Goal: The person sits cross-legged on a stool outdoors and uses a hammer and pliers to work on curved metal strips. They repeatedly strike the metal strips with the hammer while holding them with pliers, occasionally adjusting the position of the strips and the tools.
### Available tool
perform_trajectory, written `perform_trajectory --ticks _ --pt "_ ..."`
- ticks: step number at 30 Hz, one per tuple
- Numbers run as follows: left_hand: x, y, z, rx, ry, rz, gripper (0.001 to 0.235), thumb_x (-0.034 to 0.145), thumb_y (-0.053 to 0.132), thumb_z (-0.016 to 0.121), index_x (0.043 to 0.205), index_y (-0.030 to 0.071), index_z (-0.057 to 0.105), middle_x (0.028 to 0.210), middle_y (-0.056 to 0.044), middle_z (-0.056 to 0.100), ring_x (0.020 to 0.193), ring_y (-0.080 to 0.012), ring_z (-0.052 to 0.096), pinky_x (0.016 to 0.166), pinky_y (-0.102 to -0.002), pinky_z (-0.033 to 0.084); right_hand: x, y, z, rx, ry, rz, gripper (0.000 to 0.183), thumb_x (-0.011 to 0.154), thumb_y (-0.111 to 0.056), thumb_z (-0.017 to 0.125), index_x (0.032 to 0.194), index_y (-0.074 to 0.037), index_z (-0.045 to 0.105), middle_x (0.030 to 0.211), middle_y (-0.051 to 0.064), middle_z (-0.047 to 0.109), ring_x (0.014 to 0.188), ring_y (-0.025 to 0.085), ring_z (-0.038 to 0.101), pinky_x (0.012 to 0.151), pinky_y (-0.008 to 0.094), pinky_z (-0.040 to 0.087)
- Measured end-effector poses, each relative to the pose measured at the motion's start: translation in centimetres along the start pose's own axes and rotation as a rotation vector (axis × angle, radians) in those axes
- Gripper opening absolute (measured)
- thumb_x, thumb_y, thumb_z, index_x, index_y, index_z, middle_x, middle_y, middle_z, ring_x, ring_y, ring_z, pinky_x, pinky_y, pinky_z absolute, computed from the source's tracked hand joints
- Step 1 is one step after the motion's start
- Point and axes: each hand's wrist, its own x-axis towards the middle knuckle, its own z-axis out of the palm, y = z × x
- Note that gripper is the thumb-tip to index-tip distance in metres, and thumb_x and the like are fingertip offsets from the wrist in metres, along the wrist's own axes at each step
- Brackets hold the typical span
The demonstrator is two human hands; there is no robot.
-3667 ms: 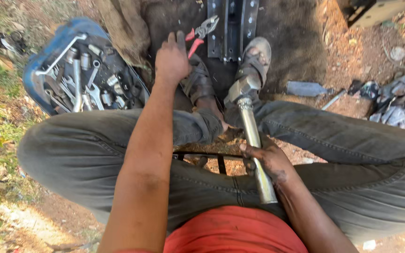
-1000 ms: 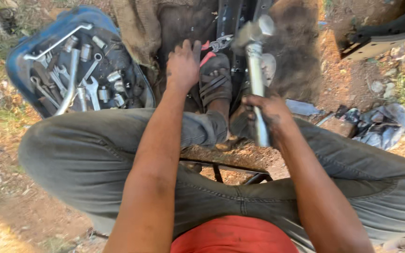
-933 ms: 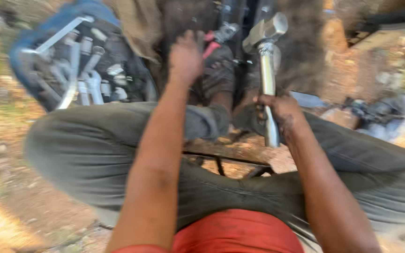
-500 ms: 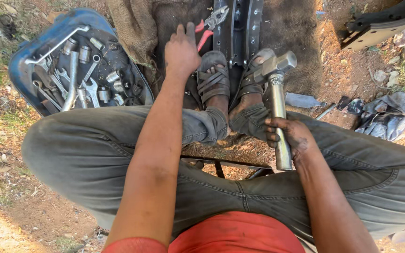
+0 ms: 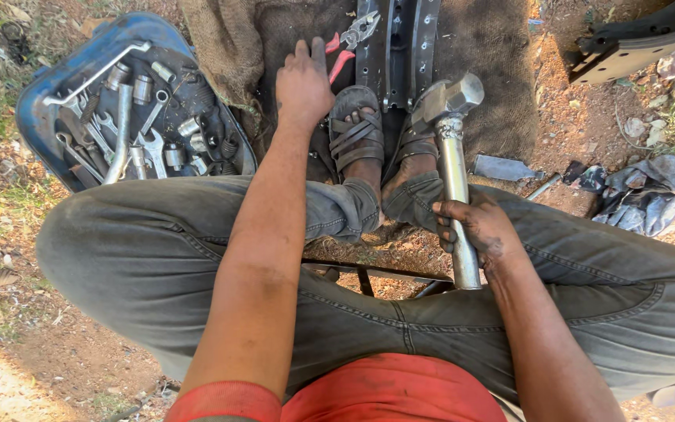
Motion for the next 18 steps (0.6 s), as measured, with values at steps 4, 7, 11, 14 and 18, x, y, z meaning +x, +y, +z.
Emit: perform_trajectory --ticks 4,7,11,14,18 --pt "-0.4 -0.1 -0.1 0.026 -0.03 -0.002 0.061 0.077 0.015 0.072 0.133 0.004 0.051 0.115 -0.017 0.059 0.097 -0.0351 0.065 0.074 -0.046 0.057 -2.6 -2.8 1.4 -0.111 0.082 -0.06 0.024 0.084 -0.008 0.075 0.102 -0.002 0.061 0.065 0.009 0.058 0.048 0.017 0.055 0.04 0.032 0.047" --pt "-0.3 0.3 -0.1 0.06 0.014 0.026 0.058 0.079 0.016 0.07 0.133 0.005 0.051 0.115 -0.017 0.058 0.095 -0.0353 0.064 0.073 -0.046 0.056 -6.3 -5.8 2.3 -0.063 0.08 -0.307 0.033 0.083 -0.003 0.075 0.111 -0.001 0.057 0.076 0.008 0.063 0.051 0.015 0.058 0.042 0.027 0.047" --pt "-0.7 0.2 0.1 0.065 0.026 0.035 0.057 0.079 0.015 0.069 0.133 0.006 0.051 0.115 -0.017 0.059 0.094 -0.0356 0.064 0.072 -0.047 0.054 -9.1 -9.1 2.4 -0.121 -0.019 -0.9 0.033 0.099 -0.001 0.071 0.125 0.0 0.051 0.091 0.011 0.067 0.065 0.018 0.068 0.056 0.029 0.057" --pt "-0.6 0.1 -0.3 0.036 0.002 0.024 0.056 0.081 0.014 0.069 0.133 0.006 0.051 0.115 -0.017 0.058 0.096 -0.0359 0.064 0.074 -0.047 0.054 -4.2 -9.2 1.7 -0.052 0.05 -1.045 0.034 0.099 0.0 0.072 0.123 -0.003 0.048 0.099 0.01 0.065 0.074 0.02 0.07 0.061 0.032 0.061" --pt "-0.8 0.3 -0.5 0.003 -0.029 0.004 0.056 0.08 0.013 0.071 0.132 0.008 0.051 0.115 -0.017 0.058 0.097 -0.0358 0.063 0.077 -0.047 0.054 9.1 -3.3 3.0 -0.444 0.316 -1.147 0.057 0.086 -0.005 0.083 0.13 0.002 0.048 0.111 0.014 0.064 0.094 0.02 0.069 0.074 0.032 0.063"
